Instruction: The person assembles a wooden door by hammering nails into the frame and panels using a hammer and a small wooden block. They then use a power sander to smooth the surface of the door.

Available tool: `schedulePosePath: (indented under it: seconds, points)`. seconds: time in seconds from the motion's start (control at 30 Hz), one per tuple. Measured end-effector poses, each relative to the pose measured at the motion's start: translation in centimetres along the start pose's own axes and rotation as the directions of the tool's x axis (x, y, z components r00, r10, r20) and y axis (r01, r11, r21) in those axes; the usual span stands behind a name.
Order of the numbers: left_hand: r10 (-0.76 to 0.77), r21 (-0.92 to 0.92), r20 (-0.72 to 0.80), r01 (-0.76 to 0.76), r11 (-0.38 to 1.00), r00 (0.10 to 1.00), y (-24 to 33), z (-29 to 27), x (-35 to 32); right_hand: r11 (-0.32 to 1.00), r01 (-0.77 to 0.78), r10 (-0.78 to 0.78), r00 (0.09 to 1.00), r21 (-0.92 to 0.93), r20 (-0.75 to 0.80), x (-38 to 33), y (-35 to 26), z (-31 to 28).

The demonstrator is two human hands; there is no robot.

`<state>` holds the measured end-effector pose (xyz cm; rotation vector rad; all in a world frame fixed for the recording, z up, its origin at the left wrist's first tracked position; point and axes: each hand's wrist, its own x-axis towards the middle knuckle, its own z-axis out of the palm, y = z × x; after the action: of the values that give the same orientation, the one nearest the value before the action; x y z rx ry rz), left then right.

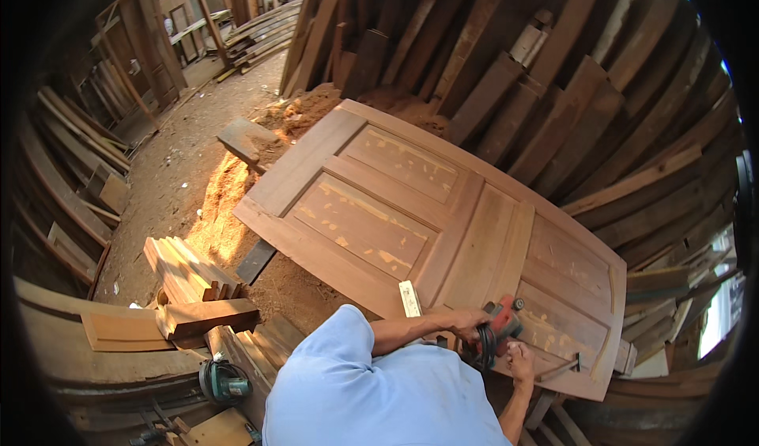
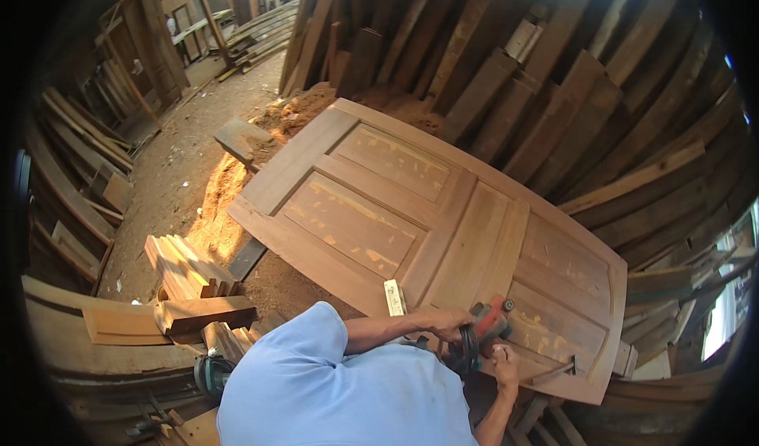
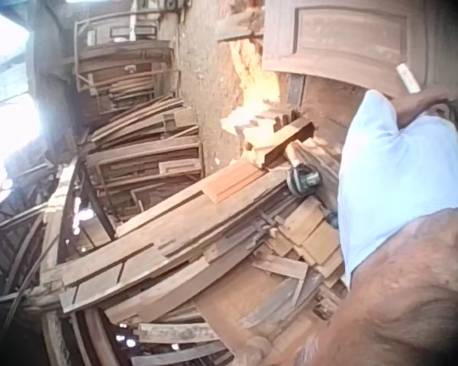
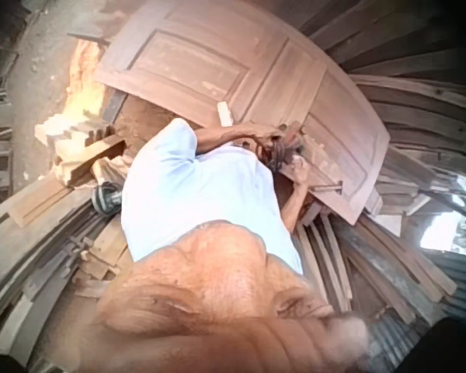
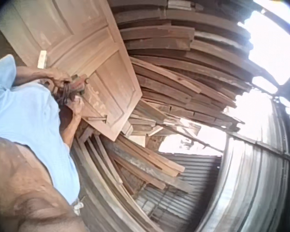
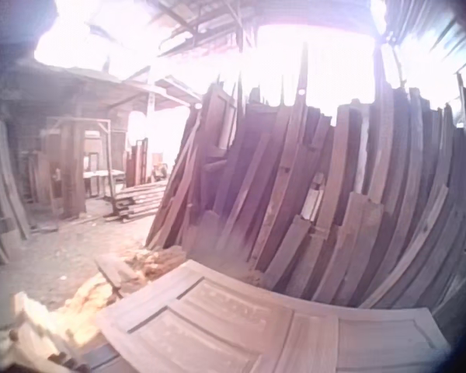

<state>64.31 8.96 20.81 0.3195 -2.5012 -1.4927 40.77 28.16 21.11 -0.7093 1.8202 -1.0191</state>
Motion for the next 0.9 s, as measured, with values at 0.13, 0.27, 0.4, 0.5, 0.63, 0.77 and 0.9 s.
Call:
schedulePosePath:
  seconds: [0.13,0.27,0.4,0.5,0.63,0.77,0.9]
  points:
    - [-0.08,-0.117,-0.136,0.064,0.991,0.987,-0.9,-0.3,-5.5,0.809,-0.445,0.458,0.887,-0.384,-0.061,-2.5,-0.2,3.2]
    - [-0.108,-0.149,0.057,0.115,0.982,0.993,0.4,1.0,-5.9,0.725,-0.498,0.401,0.867,0.475,0.296,-3.1,6.5,5.4]
    - [0.028,-0.033,0.29,-0.019,0.999,0.957,0.9,2.6,-6.9,0.583,-0.415,0.264,0.91,0.698,0.32,-3.8,7.5,7.4]
    - [-0.044,-0.204,0.41,0.138,0.969,0.911,1.7,3.3,-7.9,0.564,-0.39,0.261,0.92,0.728,0.291,-4.7,7.9,7.3]
    - [-0.251,-0.565,0.31,0.39,0.727,0.917,1.5,2.8,-10.4,0.591,-0.361,0.296,0.929,0.721,0.223,-5.8,9.2,6.4]
    - [-0.269,-0.548,0.244,0.361,0.755,0.932,-0.5,2.8,-12.1,0.551,-0.328,0.432,0.899,0.767,0.073,-6.9,7.2,7.0]
    - [-0.264,-0.495,0.242,0.353,0.794,0.934,-0.7,3.0,-12.1,0.515,-0.218,0.489,0.869,0.829,-0.075,-8.5,5.9,8.1]
